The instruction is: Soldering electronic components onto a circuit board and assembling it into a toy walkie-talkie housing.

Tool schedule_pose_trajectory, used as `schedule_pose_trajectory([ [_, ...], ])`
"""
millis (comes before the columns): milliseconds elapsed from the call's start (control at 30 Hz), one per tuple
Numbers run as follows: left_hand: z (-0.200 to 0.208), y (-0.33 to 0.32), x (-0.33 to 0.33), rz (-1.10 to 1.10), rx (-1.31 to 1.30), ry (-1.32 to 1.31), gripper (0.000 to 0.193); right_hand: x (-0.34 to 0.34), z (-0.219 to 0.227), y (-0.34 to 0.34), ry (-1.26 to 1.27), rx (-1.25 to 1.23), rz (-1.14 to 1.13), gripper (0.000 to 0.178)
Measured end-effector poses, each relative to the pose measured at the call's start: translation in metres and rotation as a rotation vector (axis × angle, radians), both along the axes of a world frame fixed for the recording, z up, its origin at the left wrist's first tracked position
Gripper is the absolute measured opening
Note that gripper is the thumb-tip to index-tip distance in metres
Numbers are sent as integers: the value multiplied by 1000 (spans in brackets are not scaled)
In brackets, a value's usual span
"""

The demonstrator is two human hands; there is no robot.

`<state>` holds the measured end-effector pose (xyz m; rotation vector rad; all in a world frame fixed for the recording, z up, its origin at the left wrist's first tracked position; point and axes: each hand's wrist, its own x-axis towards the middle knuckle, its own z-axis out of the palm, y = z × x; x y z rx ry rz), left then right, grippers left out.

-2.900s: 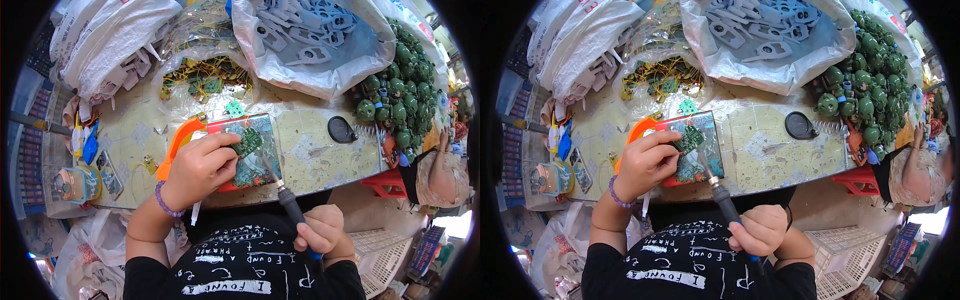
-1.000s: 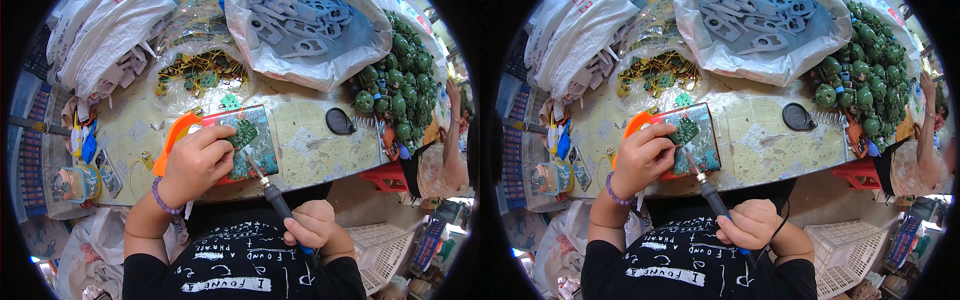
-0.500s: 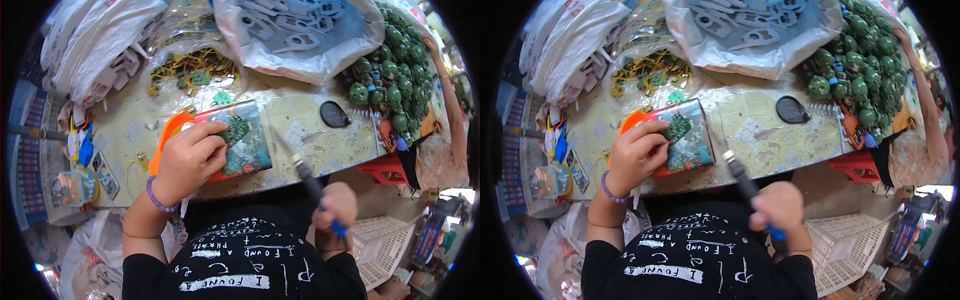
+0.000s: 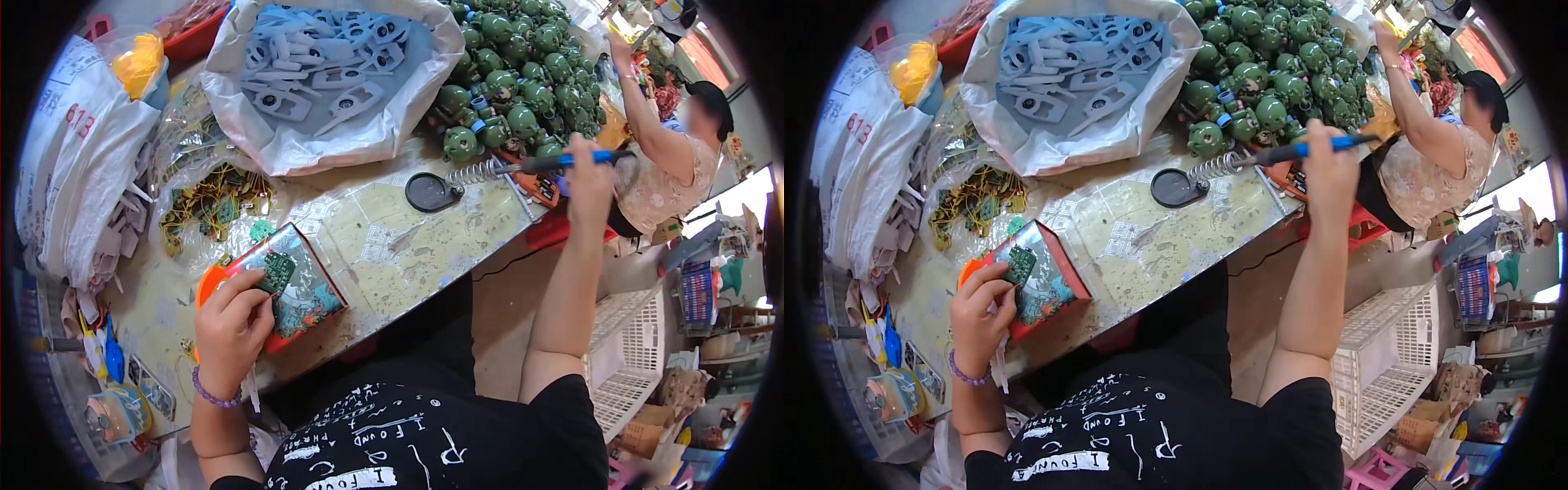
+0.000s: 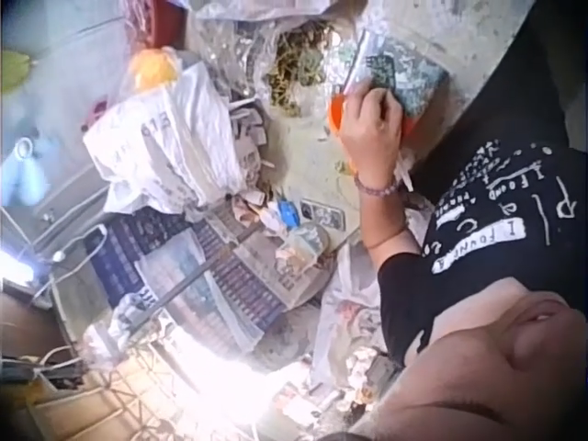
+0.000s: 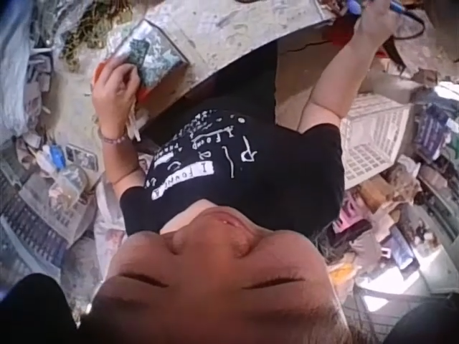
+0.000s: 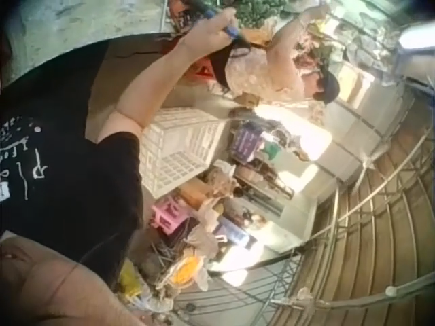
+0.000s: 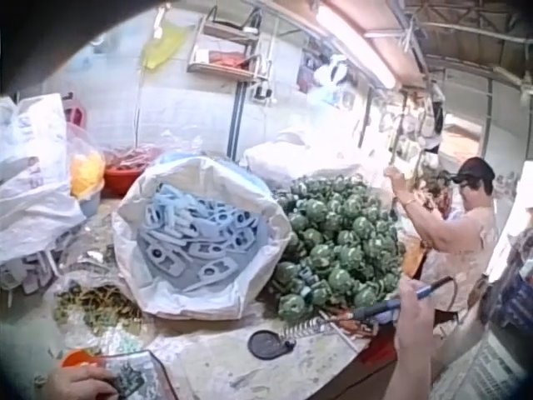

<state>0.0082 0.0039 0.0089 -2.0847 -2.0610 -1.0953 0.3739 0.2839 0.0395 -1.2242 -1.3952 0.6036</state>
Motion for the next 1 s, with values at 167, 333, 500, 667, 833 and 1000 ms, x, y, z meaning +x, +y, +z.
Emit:
schedule_pose_trajectory([
  [167,0,-2,-1,16,-30,-16,9,-40,-46,9,-25,-271,317,25],
  [333,-3,-4,-3,9,-21,-47,11,-69,-82,-37,380,0,26,21],
  [500,-4,-6,-6,11,-14,-51,12,-152,-81,-69,-85,181,506,11],
  [667,0,-4,-7,1,-1,-20,14,-269,-66,33,-1049,299,628,21],
  [833,-1,-13,-12,-8,-34,-20,17,-312,-93,72,-1445,252,743,25],
  [1000,2,-16,-20,-16,11,-10,20,-288,-84,68,-1201,518,801,27],
])
